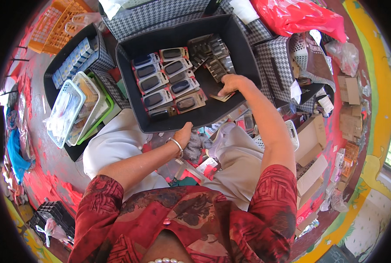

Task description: The person sits on the floor and arranges small packaged items in a black bin. They pick up each item, turn it over, and place it in a neat row within the bin.

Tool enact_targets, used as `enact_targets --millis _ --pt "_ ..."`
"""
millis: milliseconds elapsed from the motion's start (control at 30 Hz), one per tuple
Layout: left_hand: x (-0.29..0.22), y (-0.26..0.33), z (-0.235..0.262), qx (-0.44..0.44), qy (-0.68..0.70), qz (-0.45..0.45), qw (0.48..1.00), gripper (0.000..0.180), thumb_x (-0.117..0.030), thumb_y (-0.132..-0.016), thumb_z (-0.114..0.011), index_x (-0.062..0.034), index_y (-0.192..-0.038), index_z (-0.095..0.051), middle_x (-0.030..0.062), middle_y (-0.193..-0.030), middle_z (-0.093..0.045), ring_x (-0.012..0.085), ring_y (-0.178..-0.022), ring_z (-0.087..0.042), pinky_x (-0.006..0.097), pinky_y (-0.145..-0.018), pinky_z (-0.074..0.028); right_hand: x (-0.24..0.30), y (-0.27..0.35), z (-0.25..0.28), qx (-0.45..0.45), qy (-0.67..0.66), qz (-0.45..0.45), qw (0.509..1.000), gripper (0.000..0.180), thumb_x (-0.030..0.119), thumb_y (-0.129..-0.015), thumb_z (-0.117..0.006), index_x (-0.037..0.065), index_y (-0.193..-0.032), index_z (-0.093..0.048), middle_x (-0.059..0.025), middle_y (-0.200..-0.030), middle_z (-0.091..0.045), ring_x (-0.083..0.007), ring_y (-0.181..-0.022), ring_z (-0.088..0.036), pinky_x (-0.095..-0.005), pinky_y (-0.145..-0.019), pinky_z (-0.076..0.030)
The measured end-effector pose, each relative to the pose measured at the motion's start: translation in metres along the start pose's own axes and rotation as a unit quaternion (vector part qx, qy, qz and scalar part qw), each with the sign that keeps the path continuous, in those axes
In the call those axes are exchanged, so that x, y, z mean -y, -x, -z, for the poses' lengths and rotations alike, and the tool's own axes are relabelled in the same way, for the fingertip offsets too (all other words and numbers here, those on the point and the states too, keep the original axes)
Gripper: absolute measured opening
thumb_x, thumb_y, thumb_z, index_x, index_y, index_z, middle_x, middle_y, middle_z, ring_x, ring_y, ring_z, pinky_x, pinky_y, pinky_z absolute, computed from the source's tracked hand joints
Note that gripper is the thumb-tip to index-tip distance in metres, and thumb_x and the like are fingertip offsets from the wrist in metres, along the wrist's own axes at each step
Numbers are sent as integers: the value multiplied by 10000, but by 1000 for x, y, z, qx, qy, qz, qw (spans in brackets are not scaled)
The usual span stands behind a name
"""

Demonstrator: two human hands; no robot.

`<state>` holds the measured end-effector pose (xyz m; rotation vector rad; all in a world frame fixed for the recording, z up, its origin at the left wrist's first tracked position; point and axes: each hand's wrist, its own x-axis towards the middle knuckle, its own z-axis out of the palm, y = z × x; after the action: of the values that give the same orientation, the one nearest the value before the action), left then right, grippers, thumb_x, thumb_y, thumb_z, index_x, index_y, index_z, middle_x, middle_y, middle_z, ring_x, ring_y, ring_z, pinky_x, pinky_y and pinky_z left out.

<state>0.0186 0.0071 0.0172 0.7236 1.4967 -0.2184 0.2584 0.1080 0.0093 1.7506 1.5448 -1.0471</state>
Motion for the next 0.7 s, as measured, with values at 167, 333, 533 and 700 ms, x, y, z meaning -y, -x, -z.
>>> enact_targets --millis 167,333,533,700 --pt "4 -9 0 7 20 -19 1000 628 -482 -726 -387 51 -1020 -540 226 -1079 -526 307 -1014 -488 347 -856 -359 27 -6 -7 54 120 -7 991 545 242 -586 -714 22 -1058 -555 -174 -1082 -553 -281 -1038 -515 -356 -864 -419" --pt "1 -13 1 -8 58 0 998 549 -447 -713 -422 34 -935 -564 168 -948 -583 251 -818 -533 337 -746 -388 19 -21 -24 -96 89 132 983 322 46 -620 -597 30 -941 -598 -165 -1005 -580 -295 -1000 -533 -386 -812 -445" --pt "-3 -6 3 5 51 2 999 584 -453 -709 -426 55 -966 -555 182 -973 -578 251 -859 -532 332 -769 -379 10 -31 -45 -210 149 84 963 270 38 -664 -589 62 -932 -602 -168 -1028 -563 -313 -989 -539 -378 -812 -452" --pt "-4 -4 2 -15 48 2 999 593 -457 -713 -424 59 -975 -558 191 -995 -572 255 -902 -533 328 -785 -376 14 -33 -42 -134 149 87 976 252 36 -664 -589 30 -915 -598 -166 -987 -583 -307 -941 -566 -386 -762 -478"
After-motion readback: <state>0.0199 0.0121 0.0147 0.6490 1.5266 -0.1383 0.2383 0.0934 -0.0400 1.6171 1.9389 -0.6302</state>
